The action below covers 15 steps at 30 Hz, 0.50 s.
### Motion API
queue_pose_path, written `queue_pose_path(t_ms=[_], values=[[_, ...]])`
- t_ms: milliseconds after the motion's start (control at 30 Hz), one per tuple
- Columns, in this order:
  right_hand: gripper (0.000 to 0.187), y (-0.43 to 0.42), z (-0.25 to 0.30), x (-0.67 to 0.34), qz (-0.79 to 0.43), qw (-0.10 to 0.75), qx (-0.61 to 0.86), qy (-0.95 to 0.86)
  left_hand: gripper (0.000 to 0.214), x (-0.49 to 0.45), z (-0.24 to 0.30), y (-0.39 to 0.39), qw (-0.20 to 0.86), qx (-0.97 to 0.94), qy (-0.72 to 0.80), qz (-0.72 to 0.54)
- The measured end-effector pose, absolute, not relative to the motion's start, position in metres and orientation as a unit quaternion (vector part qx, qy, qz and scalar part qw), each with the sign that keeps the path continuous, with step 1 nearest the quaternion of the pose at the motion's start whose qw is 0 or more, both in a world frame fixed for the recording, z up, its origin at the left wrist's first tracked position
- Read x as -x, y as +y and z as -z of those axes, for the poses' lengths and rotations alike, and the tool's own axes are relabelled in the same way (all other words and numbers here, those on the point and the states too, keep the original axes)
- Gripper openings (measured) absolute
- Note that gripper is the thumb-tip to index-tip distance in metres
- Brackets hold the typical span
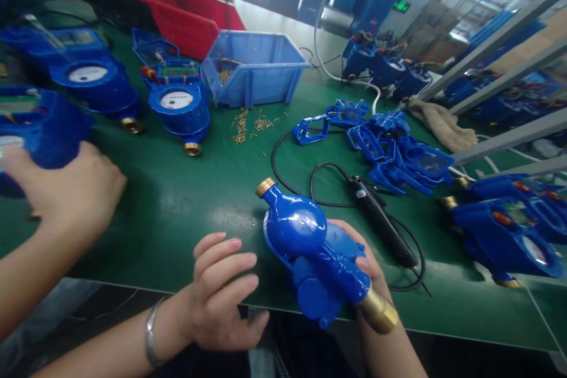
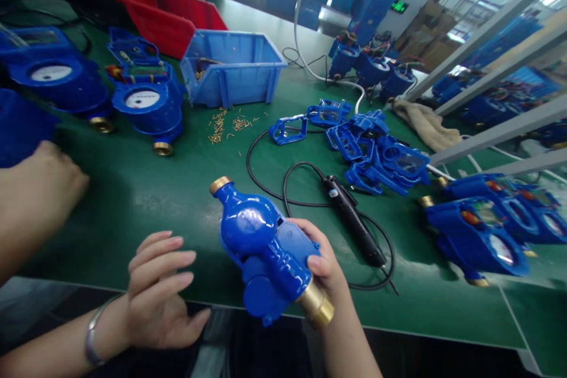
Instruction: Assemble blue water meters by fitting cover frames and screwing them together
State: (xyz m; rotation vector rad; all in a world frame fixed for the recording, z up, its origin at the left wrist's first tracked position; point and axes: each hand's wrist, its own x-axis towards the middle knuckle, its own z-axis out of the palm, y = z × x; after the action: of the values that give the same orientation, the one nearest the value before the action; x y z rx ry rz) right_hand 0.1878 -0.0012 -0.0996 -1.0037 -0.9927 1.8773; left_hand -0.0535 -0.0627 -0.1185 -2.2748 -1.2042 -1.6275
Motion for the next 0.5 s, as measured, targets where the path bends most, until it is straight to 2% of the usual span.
queue_pose_path(t_ms=[133, 333, 433, 500], values=[[0.053, -0.011, 0.099, -0.188, -0.745, 0.408, 0.382, -0.365, 0.018, 0.053, 0.122, -0.068, 0.108, 0.762, -0.374, 0.517], [0.052, -0.015, 0.093, -0.182, -0.743, 0.411, 0.388, -0.358, 0.013, 0.049, 0.120, -0.061, 0.116, 0.780, -0.331, 0.518], [0.051, -0.014, 0.089, -0.178, -0.732, 0.413, 0.400, -0.365, 0.018, 0.053, 0.114, -0.051, 0.117, 0.837, -0.295, 0.445], [0.052, -0.010, 0.088, -0.176, -0.741, 0.384, 0.401, -0.377, 0.027, 0.056, 0.105, -0.042, 0.141, 0.877, -0.278, 0.365]])
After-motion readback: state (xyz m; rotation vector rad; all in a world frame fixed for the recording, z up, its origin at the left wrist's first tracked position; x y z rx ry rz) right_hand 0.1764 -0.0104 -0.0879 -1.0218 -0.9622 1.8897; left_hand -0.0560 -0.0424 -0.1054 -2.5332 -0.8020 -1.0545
